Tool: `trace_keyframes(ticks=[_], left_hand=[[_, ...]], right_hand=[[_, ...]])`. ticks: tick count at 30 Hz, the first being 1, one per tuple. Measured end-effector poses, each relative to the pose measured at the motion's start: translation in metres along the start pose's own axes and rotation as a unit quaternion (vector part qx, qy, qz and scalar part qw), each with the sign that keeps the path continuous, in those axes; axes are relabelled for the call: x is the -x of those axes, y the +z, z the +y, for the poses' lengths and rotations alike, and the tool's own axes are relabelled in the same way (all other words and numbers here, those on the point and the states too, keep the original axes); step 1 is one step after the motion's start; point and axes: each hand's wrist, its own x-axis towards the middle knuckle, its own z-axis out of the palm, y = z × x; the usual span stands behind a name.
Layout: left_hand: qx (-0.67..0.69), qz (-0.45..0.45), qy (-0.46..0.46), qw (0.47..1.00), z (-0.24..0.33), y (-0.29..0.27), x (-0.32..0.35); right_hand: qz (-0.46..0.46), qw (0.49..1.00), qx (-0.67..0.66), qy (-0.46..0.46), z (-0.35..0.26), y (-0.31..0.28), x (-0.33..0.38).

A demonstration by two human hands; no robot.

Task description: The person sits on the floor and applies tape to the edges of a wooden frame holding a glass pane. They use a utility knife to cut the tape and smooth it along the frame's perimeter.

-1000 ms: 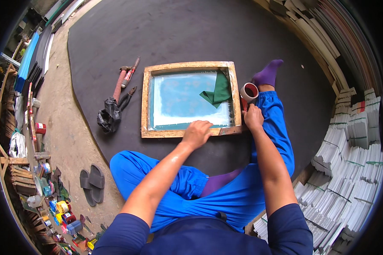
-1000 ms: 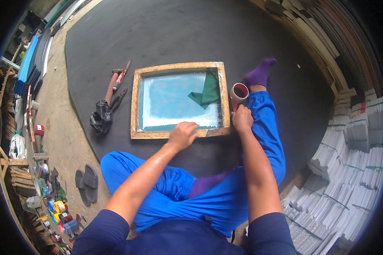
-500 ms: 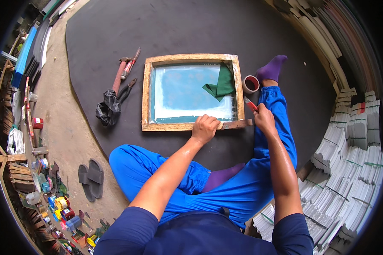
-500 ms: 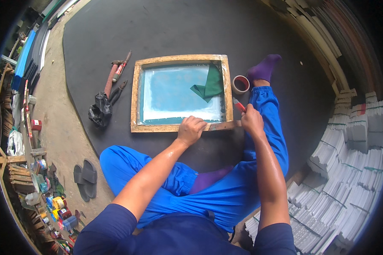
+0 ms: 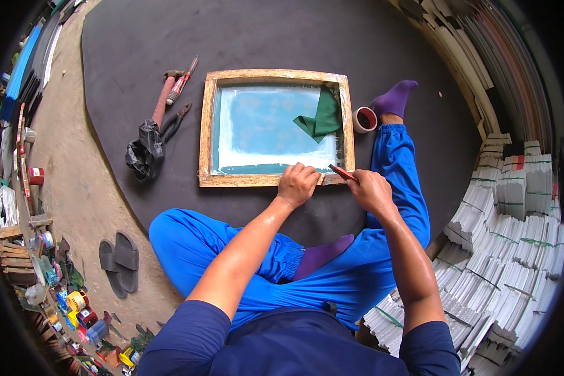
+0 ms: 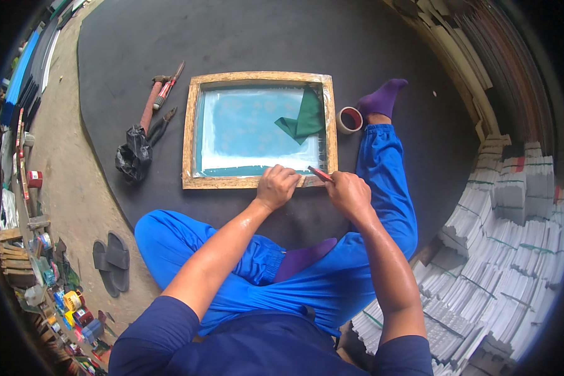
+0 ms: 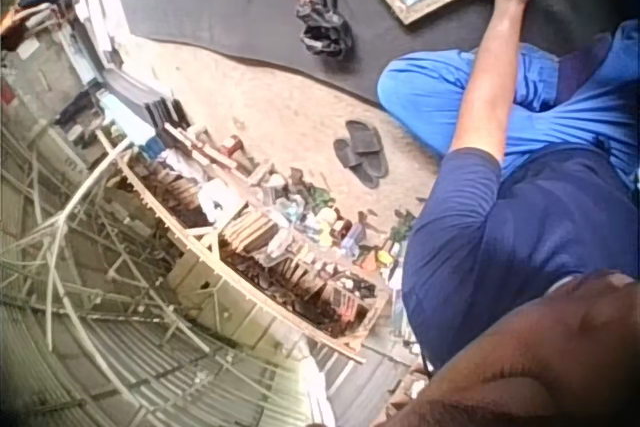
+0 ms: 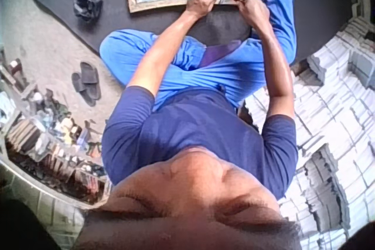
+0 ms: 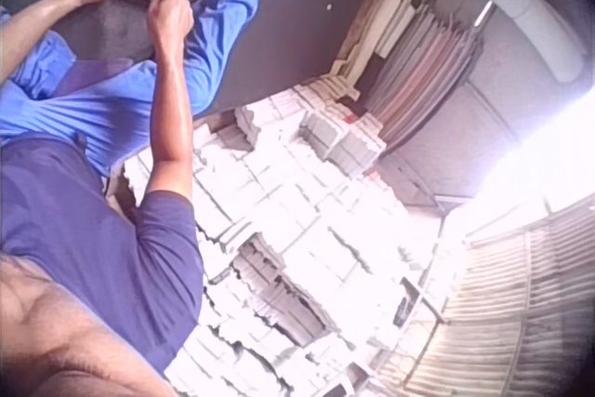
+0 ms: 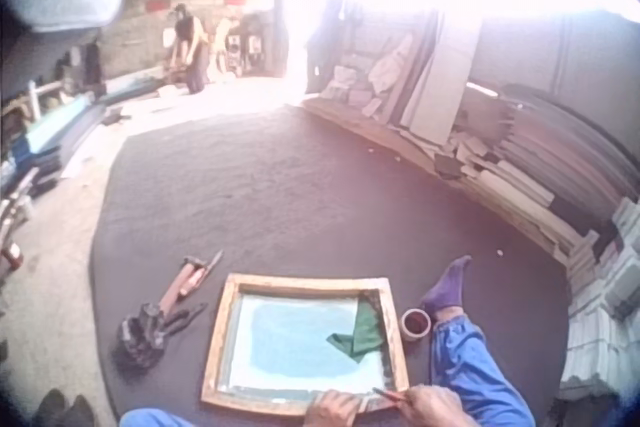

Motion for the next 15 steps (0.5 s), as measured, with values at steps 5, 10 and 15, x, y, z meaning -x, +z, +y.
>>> trace_keyframes(ticks=[5,10,15], left_hand=[[-0.007,0.006,0.016,1.000,-0.002,0.002,0.003],[-0.009,0.018,0.020,1.000,-0.002,0.004,0.003],[-0.009,0.022,0.021,0.999,-0.003,0.008,0.003]], right_hand=[[0.000,1.000,-0.026,-0.012,-0.020,0.002,-0.007],[-0.033,0.999,0.025,-0.004,-0.036,-0.002,-0.022],[-0.077,0.994,0.073,-0.002,-0.045,-0.004,-0.037]])
